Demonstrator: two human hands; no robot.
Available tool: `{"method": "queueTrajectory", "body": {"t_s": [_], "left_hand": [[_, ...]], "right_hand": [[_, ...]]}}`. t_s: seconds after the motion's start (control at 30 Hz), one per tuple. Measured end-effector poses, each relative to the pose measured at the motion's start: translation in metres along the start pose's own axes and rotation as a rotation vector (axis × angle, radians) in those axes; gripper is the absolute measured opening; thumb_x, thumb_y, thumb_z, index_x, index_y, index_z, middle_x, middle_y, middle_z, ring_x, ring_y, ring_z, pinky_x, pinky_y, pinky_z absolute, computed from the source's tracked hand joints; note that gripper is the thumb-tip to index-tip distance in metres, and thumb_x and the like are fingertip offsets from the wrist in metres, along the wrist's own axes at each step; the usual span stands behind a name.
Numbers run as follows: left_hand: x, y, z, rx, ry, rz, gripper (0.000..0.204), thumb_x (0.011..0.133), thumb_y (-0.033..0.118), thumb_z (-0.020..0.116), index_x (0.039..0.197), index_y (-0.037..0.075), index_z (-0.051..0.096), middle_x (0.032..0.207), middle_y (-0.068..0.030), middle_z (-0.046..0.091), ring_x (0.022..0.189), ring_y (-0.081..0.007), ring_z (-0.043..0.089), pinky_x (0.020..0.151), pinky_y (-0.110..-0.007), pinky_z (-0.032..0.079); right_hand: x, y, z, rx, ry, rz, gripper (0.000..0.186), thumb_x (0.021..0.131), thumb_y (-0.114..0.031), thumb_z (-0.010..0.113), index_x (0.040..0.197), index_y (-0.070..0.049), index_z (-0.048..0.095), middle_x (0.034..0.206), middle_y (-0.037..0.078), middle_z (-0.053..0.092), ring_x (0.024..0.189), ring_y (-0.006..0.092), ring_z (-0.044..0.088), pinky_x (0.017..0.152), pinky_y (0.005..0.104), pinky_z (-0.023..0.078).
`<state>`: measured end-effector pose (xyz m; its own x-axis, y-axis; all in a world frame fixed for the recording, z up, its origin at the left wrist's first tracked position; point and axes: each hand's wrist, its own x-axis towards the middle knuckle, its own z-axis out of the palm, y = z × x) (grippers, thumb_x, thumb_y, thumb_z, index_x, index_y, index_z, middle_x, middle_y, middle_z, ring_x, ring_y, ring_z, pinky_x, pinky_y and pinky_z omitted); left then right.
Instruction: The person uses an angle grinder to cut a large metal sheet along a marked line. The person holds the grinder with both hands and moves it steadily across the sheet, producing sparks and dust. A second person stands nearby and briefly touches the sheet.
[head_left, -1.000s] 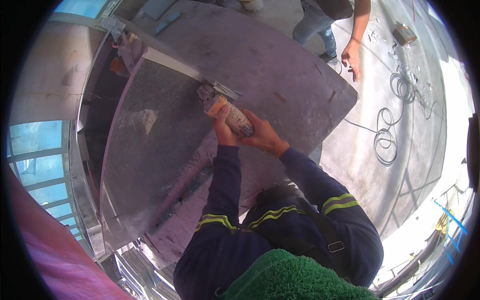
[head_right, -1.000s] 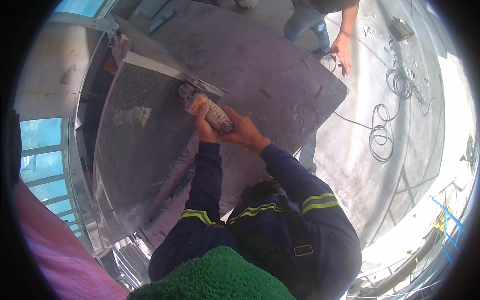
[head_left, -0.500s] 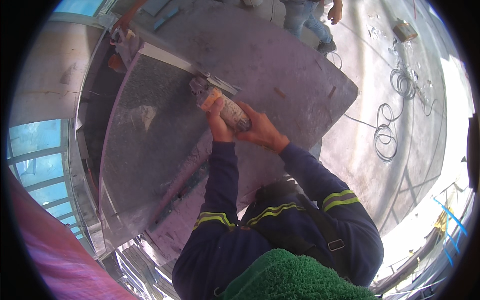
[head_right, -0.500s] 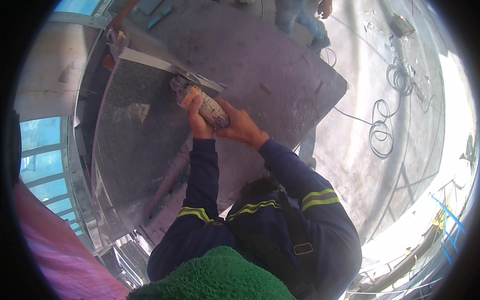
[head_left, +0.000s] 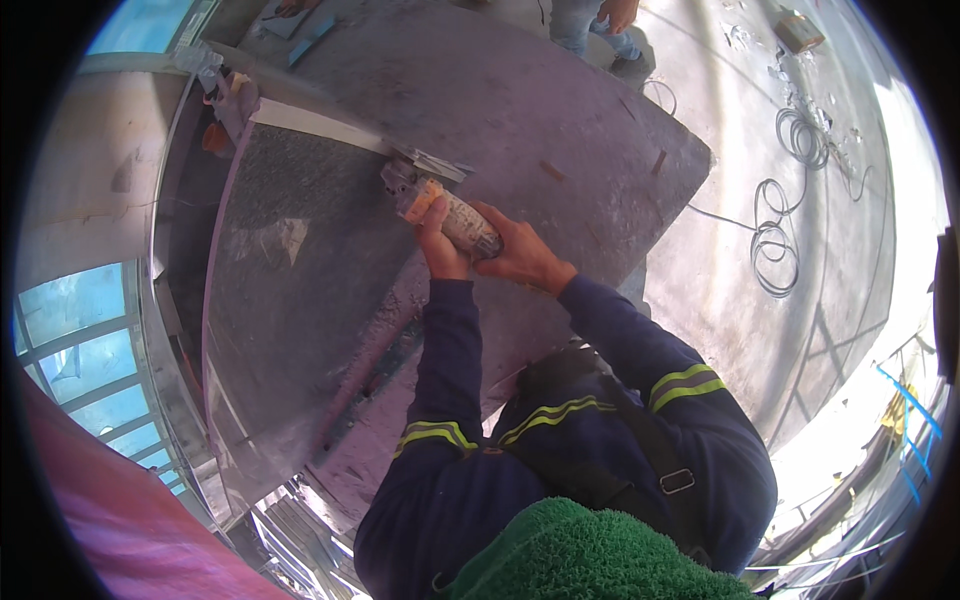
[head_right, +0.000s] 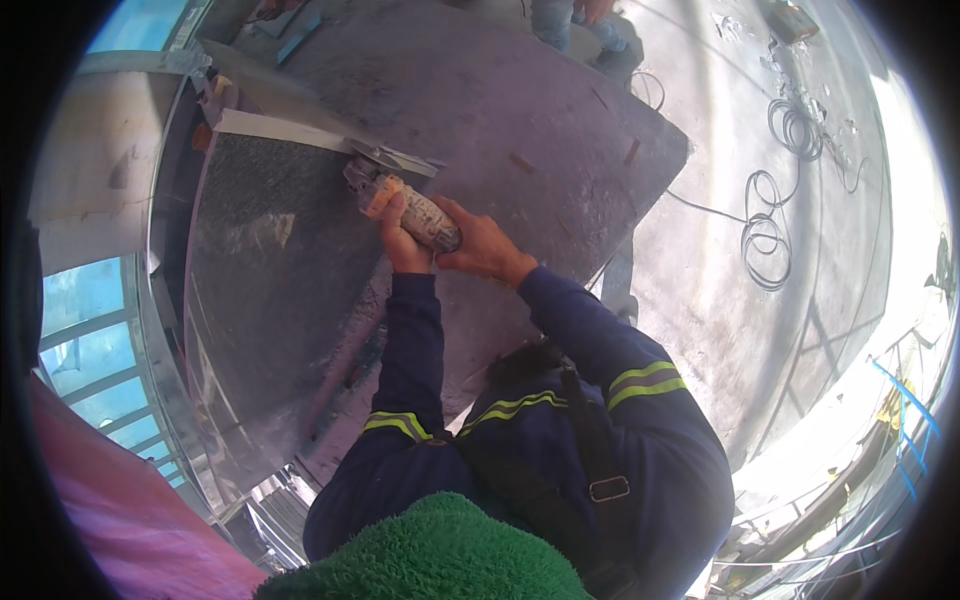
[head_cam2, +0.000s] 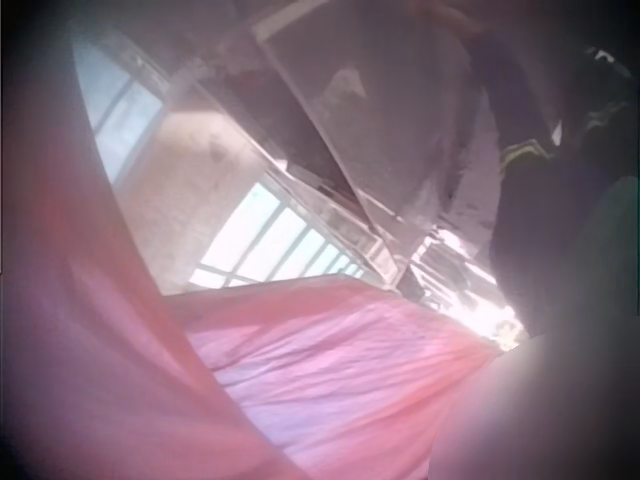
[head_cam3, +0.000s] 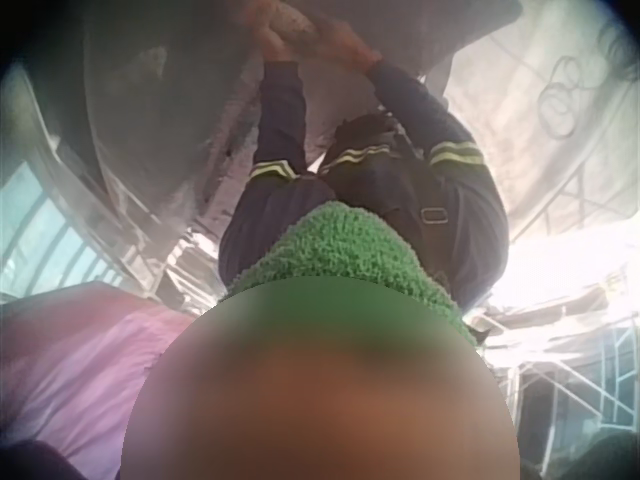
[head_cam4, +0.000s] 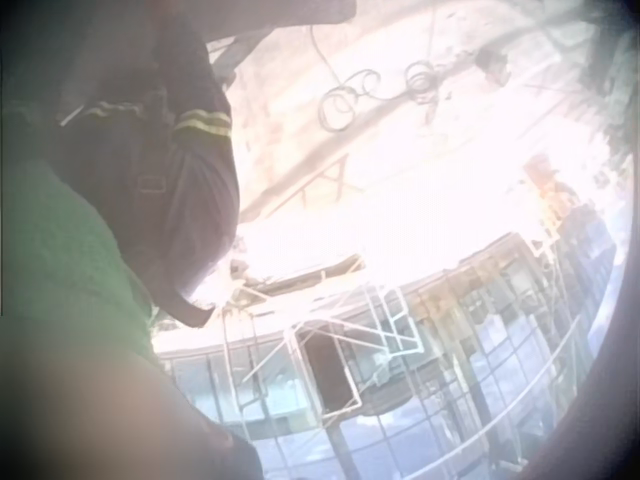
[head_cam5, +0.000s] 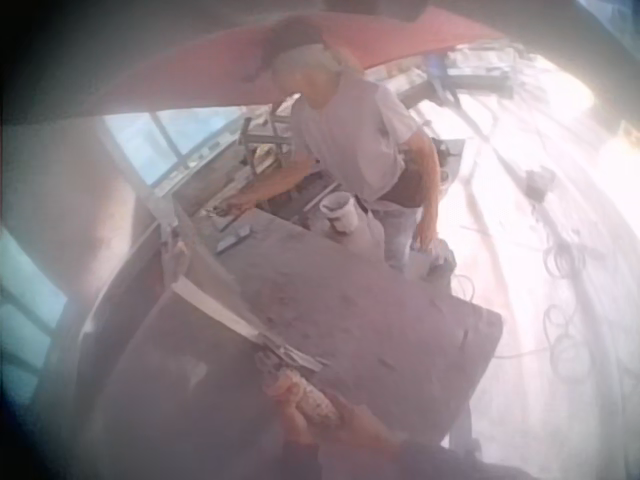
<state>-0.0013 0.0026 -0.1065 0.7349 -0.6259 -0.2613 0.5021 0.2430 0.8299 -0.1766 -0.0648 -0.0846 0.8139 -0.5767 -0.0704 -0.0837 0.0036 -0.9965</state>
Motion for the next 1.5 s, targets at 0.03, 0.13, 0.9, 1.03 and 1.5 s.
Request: {"method": "queueTrajectory", "body": {"t_s": [0.03,0.13,0.9,1.03,1.5], "left_hand": [[0.001,-0.002,-0.002,-0.001,0.006,-0.009,0.06,0.096,0.023,0.079,0.149,0.003,0.058,0.132,-0.0087,0.065,0.115,-0.0241,0.069,0.097,-0.042,0.059],[0.003,-0.008,-0.007,0.004,0.013,-0.007,0.061,0.096,0.024,0.079,0.15,0.004,0.057,0.134,-0.0089,0.064,0.118,-0.0243,0.068,0.099,-0.042,0.058],[0.006,-0.022,-0.018,0.065,0.015,-0.038,0.061,0.098,0.039,0.079,0.145,0.006,0.058,0.123,-0.0083,0.065,0.114,-0.0254,0.069,0.097,-0.044,0.059],[0.005,-0.02,-0.016,0.049,0.02,-0.045,0.06,0.098,0.038,0.079,0.145,0.006,0.059,0.124,-0.0085,0.065,0.115,-0.0256,0.069,0.098,-0.045,0.059],[0.009,-0.027,-0.024,-0.002,0.006,-0.087,0.057,0.096,0.026,0.078,0.145,0.005,0.058,0.126,-0.0071,0.063,0.115,-0.0244,0.067,0.098,-0.043,0.058]], "right_hand": [[0.0,0.002,0.001,-0.007,0.004,-0.002,0.101,0.077,-0.025,0.086,0.168,-0.008,0.046,0.128,0.027,0.077,0.118,0.0435,0.077,0.104,0.0463,0.059],[0.001,0.008,0.002,-0.004,0.0,0.0,0.101,0.077,-0.025,0.087,0.168,-0.008,0.045,0.129,0.027,0.077,0.119,0.0429,0.077,0.104,0.0462,0.059],[-0.002,0.027,0.006,-0.005,0.023,0.016,0.101,0.075,-0.028,0.086,0.166,-0.01,0.046,0.13,0.028,0.077,0.119,0.0478,0.075,0.106,0.0499,0.057],[0.0,0.029,0.006,-0.003,0.02,-0.002,0.102,0.075,-0.028,0.087,0.167,-0.01,0.046,0.131,0.028,0.077,0.12,0.0473,0.075,0.106,0.0494,0.057],[-0.003,0.027,0.006,-0.021,0.013,0.041,0.101,0.077,-0.024,0.087,0.167,-0.007,0.046,0.132,0.026,0.077,0.122,0.0421,0.076,0.107,0.046,0.058]]}}
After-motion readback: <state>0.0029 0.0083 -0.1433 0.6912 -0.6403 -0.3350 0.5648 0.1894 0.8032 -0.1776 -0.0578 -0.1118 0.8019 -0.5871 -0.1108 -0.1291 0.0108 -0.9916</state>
